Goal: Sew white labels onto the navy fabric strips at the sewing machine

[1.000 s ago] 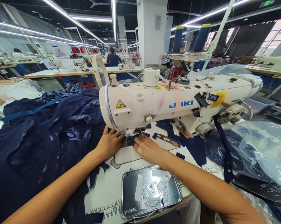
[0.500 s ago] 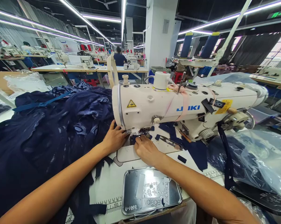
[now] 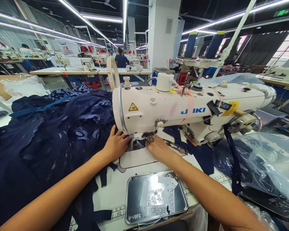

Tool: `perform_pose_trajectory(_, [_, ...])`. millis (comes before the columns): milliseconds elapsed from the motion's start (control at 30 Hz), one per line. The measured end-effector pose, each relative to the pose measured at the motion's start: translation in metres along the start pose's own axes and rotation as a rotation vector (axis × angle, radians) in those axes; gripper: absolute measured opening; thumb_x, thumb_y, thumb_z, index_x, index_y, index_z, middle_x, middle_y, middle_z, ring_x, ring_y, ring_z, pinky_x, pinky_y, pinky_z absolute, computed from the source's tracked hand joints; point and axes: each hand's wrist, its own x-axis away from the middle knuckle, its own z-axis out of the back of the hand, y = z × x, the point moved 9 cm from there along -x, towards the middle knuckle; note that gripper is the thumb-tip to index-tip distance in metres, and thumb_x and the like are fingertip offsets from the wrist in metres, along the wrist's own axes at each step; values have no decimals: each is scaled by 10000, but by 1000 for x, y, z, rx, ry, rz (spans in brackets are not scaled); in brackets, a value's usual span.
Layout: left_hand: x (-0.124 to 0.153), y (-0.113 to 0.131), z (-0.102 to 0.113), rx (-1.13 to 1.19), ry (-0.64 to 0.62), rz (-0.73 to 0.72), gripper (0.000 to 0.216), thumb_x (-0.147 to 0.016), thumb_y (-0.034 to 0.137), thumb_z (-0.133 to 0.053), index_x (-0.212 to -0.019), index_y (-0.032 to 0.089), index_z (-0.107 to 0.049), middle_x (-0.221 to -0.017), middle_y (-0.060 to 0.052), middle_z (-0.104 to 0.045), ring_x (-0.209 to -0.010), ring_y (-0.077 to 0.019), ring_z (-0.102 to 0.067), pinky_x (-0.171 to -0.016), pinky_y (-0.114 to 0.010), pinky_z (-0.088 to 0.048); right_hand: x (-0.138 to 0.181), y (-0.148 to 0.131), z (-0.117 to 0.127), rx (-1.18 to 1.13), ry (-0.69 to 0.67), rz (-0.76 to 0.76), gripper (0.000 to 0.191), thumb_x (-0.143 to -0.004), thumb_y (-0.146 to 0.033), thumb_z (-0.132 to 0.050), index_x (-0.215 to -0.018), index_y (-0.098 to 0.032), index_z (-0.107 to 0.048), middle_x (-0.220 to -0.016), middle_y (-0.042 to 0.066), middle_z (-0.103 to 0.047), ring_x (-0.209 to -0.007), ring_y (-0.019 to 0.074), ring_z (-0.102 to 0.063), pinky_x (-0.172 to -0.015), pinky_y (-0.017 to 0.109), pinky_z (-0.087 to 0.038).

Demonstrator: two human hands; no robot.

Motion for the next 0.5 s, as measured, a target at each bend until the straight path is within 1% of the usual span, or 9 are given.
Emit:
perform_pose_trajectory(100, [8, 2, 16, 135, -70, 8, 283, -761, 127, -417, -901, 199, -652, -920, -66, -679, -1079, -287, -506, -985, -624, -201, 4, 8, -1, -3, 41, 24, 195, -812, -38, -437, -899, -97, -601, -824, 98, -602, -815, 206, -547, -744, 316, -424])
perform_pose_trajectory(167, [17, -3, 32, 199, -77, 5, 300, -780, 146, -381, -898, 209, -650, -907, -41, -686, -1048, -246, -539, -1001, -599, -202, 4, 9, 2, 1, 65, 27, 157, -831, -109, -459, -894, -87, -601, -814, 110, -604, -802, 213, -545, -747, 333, -421])
perform_pose_trajectory(200, [23, -9, 42, 199, -51, 10, 304, -790, 163, -368, -899, 208, -649, -910, -37, -686, -1025, -228, -556, -1011, -576, -207, 4, 9, 6, 8, 82, 24, 159, -841, -154, -466, -883, -84, -602, -817, 119, -604, -799, 218, -545, -749, 345, -420])
perform_pose_trajectory(267, [39, -25, 63, 148, 44, 27, 310, -811, 192, -348, -888, 206, -648, -905, -33, -687, -977, -202, -585, -1017, -516, -249, 5, 4, 17, 7, 130, 36, 191, -858, -207, -453, -853, -91, -605, -810, 127, -602, -775, 218, -544, -723, 357, -423])
perform_pose_trajectory(333, [59, -45, 79, 67, 138, 48, 313, -828, 215, -336, -875, 207, -645, -910, -32, -686, -919, -184, -607, -984, -445, -326, 11, -14, 37, -47, 222, 141, 199, -869, -168, -414, -843, -114, -604, -757, 101, -596, -716, 194, -539, -659, 342, -427])
perform_pose_trajectory(367, [69, -54, 84, 25, 167, 61, 310, -833, 221, -336, -871, 208, -644, -914, -32, -685, -891, -177, -613, -957, -415, -361, 18, -28, 50, -101, 285, 241, 204, -870, -143, -400, -857, -134, -604, -721, 79, -590, -684, 179, -534, -625, 330, -427])
perform_pose_trajectory(433, [87, -68, 90, -44, 187, 80, 302, -839, 220, -340, -869, 204, -640, -915, -34, -681, -849, -167, -618, -904, -366, -404, 45, -60, 77, -256, 417, 442, 206, -873, -147, -408, -932, -196, -599, -679, 39, -580, -671, 163, -533, -597, 315, -438])
perform_pose_trajectory(467, [94, -71, 92, -66, 180, 81, 299, -842, 214, -341, -873, 200, -638, -916, -35, -680, -848, -164, -615, -884, -348, -415, 64, -76, 90, -338, 477, 533, 197, -879, -196, -425, -974, -246, -590, -689, 25, -585, -697, 161, -543, -599, 309, -454])
perform_pose_trajectory(500, [100, -72, 92, -83, 166, 75, 297, -846, 205, -341, -881, 197, -636, -922, -36, -677, -857, -164, -609, -868, -337, -419, 76, -81, 98, -412, 502, 469, 190, -887, -245, -431, -990, -300, -580, -773, 20, -603, -762, 159, -553, -636, 309, -473])
